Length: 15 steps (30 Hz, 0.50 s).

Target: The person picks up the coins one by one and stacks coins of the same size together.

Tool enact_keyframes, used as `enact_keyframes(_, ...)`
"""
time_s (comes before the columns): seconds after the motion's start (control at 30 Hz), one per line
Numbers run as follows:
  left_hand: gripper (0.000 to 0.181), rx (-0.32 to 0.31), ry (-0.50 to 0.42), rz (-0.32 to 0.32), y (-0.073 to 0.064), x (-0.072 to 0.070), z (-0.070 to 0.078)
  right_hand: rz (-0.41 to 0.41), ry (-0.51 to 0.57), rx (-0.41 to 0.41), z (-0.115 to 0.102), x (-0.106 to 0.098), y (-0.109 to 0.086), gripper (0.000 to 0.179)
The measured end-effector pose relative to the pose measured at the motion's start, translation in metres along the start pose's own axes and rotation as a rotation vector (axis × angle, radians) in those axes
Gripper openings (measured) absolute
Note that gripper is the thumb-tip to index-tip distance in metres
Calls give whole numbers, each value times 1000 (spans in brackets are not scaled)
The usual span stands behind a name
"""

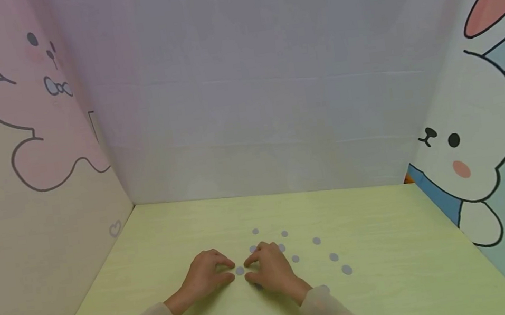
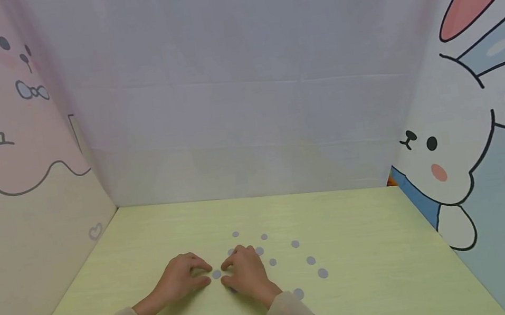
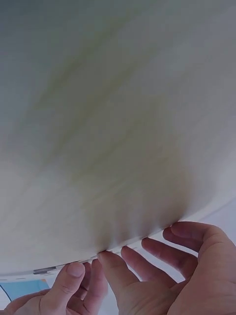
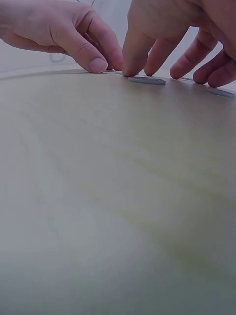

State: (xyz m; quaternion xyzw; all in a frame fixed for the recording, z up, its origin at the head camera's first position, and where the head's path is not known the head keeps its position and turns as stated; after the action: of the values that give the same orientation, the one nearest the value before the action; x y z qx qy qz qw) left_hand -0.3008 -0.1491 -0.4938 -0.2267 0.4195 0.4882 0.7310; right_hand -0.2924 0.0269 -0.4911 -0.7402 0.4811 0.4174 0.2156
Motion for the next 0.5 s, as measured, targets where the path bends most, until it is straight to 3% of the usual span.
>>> enact_keyframes(0.5,10,68,17,19,-1,-6,5,56,-56,40,-7,7,11,5)
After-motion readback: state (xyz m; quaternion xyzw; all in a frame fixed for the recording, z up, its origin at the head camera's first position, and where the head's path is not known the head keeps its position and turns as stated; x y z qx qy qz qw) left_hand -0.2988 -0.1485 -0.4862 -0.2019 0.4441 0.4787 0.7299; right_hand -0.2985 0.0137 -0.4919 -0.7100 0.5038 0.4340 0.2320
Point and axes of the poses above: each hand's wrist, its own y-axis towards the middle knuckle, its own x-axis out of the palm, z = x × y, the point moved 6 cm from there along y, towards the middle knuckle, and after that the axes turned 8 degrees about -z, right-handed, at the moved point
